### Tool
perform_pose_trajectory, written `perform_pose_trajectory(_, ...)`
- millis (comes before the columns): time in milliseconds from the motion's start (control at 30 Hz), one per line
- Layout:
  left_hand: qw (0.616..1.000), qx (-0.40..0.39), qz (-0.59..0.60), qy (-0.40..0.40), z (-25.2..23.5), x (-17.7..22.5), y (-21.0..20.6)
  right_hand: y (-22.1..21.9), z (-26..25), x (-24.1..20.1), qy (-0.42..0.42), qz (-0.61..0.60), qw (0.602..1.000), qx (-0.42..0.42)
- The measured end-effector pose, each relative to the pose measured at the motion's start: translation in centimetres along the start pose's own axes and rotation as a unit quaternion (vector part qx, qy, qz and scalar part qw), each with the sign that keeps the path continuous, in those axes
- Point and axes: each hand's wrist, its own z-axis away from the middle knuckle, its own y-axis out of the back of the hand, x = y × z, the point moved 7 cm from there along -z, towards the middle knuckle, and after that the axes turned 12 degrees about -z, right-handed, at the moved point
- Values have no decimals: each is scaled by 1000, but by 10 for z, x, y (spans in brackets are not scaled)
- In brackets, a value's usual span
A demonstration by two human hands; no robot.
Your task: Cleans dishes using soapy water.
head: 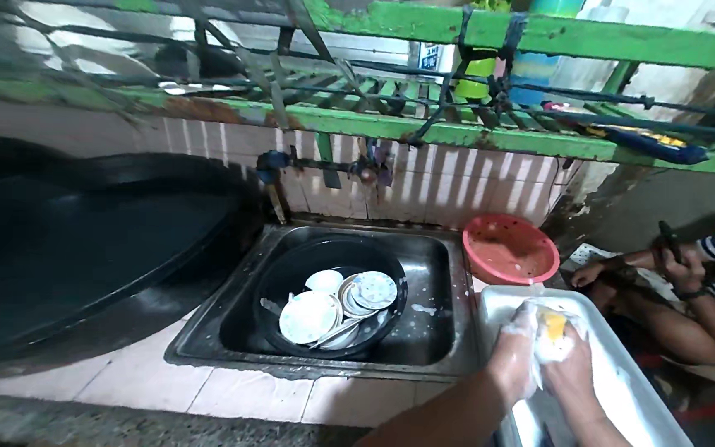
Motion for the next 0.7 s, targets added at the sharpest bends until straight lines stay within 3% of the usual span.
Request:
perform_pose_trajectory(100, 994, -27, -76, -70, 11, 5, -9, 7, -11, 29, -123, -161, 978, 51)
perform_pose_trajectory(200, 971, -24, -184, -148, 11, 13, -5, 30, -17, 46, -162, -416, 893, 57)
perform_pose_trajectory(267, 980, 16, -174, -92, 1, 12, 10, 54, -21, 18, -148, -466, 865, 114)
perform_pose_trajectory(367, 993, -8, -45, 111, -16, -8, 19, 83, -18, -33, -158, -463, 852, 187)
perform_pose_trajectory(433, 987, -18, 79, 139, -11, 2, 14, 88, -16, -14, -161, -452, 865, 147)
perform_pose_trajectory(500, 982, 4, 155, 105, -9, 13, 11, 81, -15, 32, -170, -402, 896, 77)
perform_pose_trajectory(600, 994, -26, 4, 102, 3, 5, -6, 58, -9, 69, -235, -188, 950, 80)
perform_pose_trajectory(700, 978, -81, -166, 94, 17, -17, -21, 37, 12, 24, -173, -75, 982, 25)
